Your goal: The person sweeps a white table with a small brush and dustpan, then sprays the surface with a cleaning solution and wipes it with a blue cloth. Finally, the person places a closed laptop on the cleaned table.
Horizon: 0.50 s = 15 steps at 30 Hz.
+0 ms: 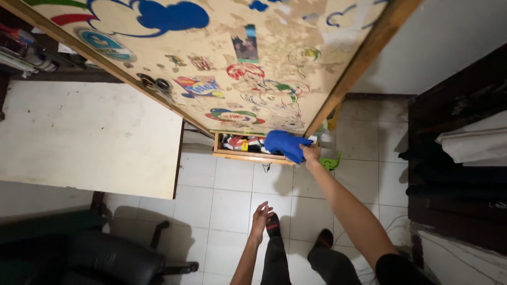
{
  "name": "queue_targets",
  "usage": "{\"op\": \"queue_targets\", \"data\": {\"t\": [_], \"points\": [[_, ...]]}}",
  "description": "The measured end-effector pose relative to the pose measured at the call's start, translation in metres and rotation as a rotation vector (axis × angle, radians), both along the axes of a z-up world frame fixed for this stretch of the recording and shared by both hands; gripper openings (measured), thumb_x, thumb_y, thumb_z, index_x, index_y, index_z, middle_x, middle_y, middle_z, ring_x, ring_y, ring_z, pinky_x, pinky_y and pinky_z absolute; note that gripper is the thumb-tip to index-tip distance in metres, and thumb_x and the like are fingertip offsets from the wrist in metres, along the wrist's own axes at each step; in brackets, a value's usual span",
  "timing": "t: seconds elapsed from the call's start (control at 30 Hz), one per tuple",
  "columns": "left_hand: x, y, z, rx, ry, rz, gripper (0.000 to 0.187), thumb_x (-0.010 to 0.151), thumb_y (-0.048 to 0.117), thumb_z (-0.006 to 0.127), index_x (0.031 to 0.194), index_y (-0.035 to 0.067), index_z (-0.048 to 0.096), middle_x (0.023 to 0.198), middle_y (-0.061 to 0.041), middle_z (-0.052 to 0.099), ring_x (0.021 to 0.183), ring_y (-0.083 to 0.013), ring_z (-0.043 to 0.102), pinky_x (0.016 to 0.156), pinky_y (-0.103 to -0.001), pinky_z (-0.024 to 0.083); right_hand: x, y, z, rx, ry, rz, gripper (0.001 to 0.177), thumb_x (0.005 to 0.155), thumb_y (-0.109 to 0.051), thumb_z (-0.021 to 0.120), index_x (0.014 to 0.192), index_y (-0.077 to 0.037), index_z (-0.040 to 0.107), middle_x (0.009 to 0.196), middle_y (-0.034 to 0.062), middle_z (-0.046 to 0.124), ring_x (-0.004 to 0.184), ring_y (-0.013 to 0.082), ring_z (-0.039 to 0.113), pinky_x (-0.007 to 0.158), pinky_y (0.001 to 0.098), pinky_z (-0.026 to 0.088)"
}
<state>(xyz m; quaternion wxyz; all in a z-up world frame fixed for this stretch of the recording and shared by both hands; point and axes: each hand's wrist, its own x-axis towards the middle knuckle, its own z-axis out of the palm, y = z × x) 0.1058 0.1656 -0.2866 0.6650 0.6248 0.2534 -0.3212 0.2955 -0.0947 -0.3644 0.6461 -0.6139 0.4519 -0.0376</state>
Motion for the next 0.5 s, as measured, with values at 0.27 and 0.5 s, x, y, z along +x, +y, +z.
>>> {"op": "queue_targets", "data": {"t": [0.27,0.5], "points": [[0.080,-0.018,0.021,-0.032,-0.199,-0.029,0.042,0.085,0.033,0.048,0.121,0.011,0.047,0.104,-0.011,0.060,0.092,-0.0177,0.056,0.080,-0.033,0.044,0.013,0.008,0.024,-0.020,-0.203,0.105,0.020,0.076,-0.010,0.065,0.092,-0.002,0.055,0.086,0.0077,0.062,0.077,0.0164,0.056,0.068,0.0287,0.045],[0.155,-0.038,0.052,-0.196,-0.200,0.090,0.054,0.080,0.043,0.049,0.124,0.015,0.035,0.103,-0.006,0.056,0.092,-0.0175,0.056,0.081,-0.032,0.044,0.011,0.053,0.031,-0.215,-0.405,0.280,0.044,0.074,-0.010,0.068,0.108,0.002,0.044,0.101,0.0127,0.055,0.091,0.0204,0.053,0.077,0.0313,0.043]]}}
